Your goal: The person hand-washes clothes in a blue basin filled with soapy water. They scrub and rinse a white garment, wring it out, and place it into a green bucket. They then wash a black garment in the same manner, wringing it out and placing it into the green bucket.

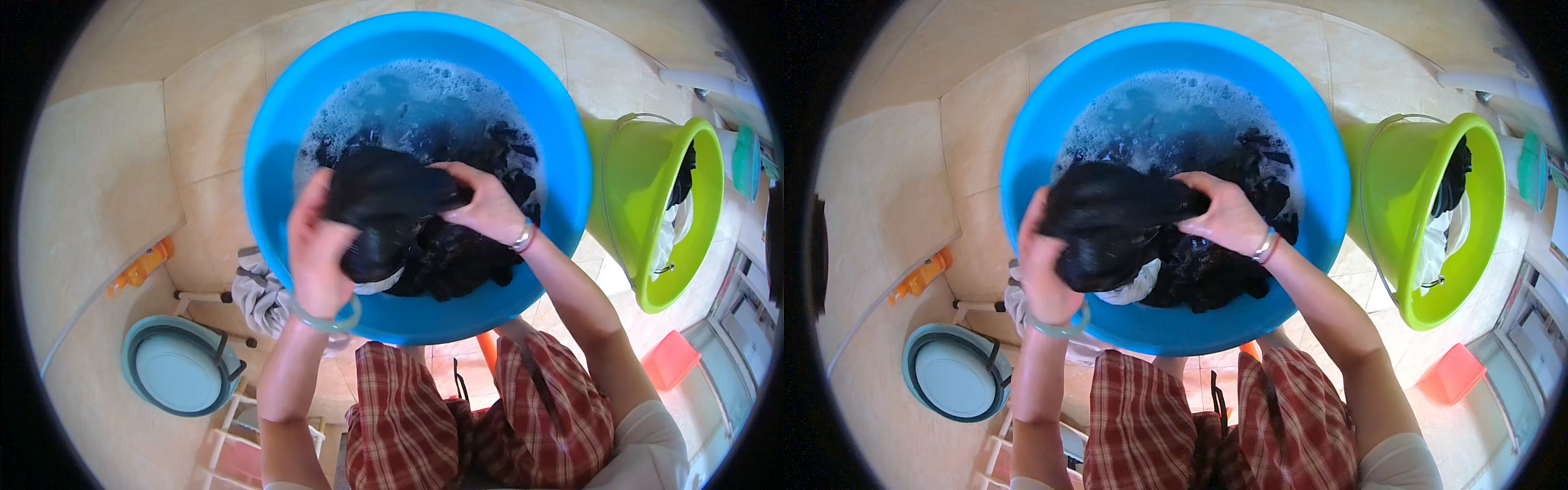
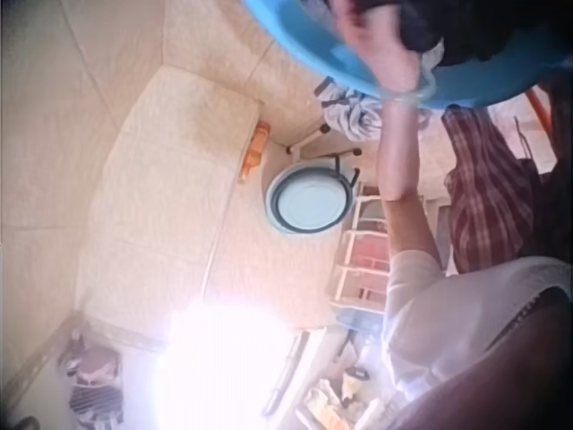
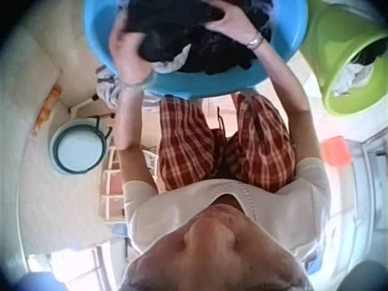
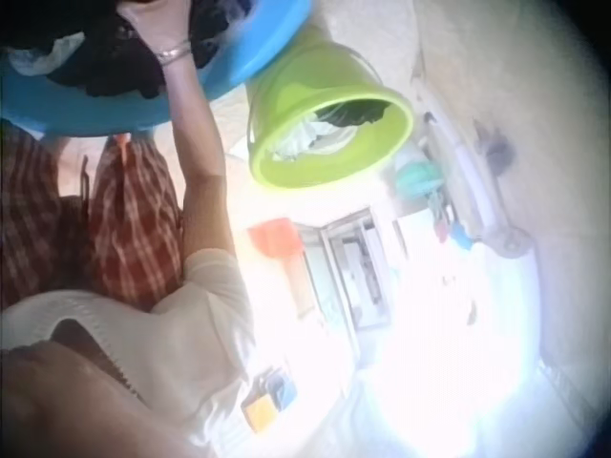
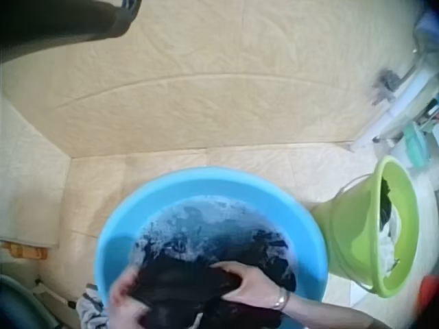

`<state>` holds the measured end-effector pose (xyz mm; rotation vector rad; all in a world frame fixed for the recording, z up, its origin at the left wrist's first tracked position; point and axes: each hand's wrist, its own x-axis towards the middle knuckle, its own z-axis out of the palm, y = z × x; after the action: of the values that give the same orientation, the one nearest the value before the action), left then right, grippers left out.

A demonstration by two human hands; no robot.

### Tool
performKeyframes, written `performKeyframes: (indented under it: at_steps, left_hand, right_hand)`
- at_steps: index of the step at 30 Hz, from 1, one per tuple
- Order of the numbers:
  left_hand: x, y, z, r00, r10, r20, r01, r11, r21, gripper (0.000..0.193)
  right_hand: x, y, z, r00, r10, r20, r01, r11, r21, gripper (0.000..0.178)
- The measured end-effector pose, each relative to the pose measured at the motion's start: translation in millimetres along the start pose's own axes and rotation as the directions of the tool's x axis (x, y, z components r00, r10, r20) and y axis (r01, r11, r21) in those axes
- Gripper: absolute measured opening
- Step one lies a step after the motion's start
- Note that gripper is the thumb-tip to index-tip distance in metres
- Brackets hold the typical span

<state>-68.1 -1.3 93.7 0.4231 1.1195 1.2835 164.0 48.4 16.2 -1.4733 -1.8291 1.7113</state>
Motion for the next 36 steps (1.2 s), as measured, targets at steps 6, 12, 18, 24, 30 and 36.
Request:
performKeyframes:
  at_steps: [6,12,18,24,30,36]
  left_hand:
    - [42,-20,-68,0.91,-0.396,-0.125,0.295,0.829,-0.476,0.026]
    - [91,-81,-38,0.958,-0.27,-0.098,0.231,0.926,-0.3,0.044]
    - [96,-150,-45,0.938,-0.135,-0.32,0.136,0.991,-0.017,0.075]
    - [77,-116,-17,0.97,-0.1,-0.223,0.029,0.953,-0.302,0.071]
    - [83,-94,-40,0.922,-0.35,0.165,0.374,0.7,-0.609,0.057]
    - [70,-95,-25,0.928,-0.329,0.176,0.367,0.72,-0.59,0.041]
  right_hand:
    - [10,-41,-21,0.992,0.128,-0.02,-0.089,0.785,0.613,0.037]
    - [79,7,-33,0.913,-0.012,-0.409,0.014,1.0,0.001,0.072]
    - [105,53,29,0.95,-0.253,-0.181,0.015,0.62,-0.785,0.062]
    - [111,25,20,0.906,-0.298,-0.301,0.145,0.886,-0.44,0.043]
    - [38,-49,48,0.731,-0.674,0.11,0.631,0.605,-0.486,0.027]
    - [7,-73,70,0.575,-0.781,0.243,0.797,0.468,-0.381,0.008]
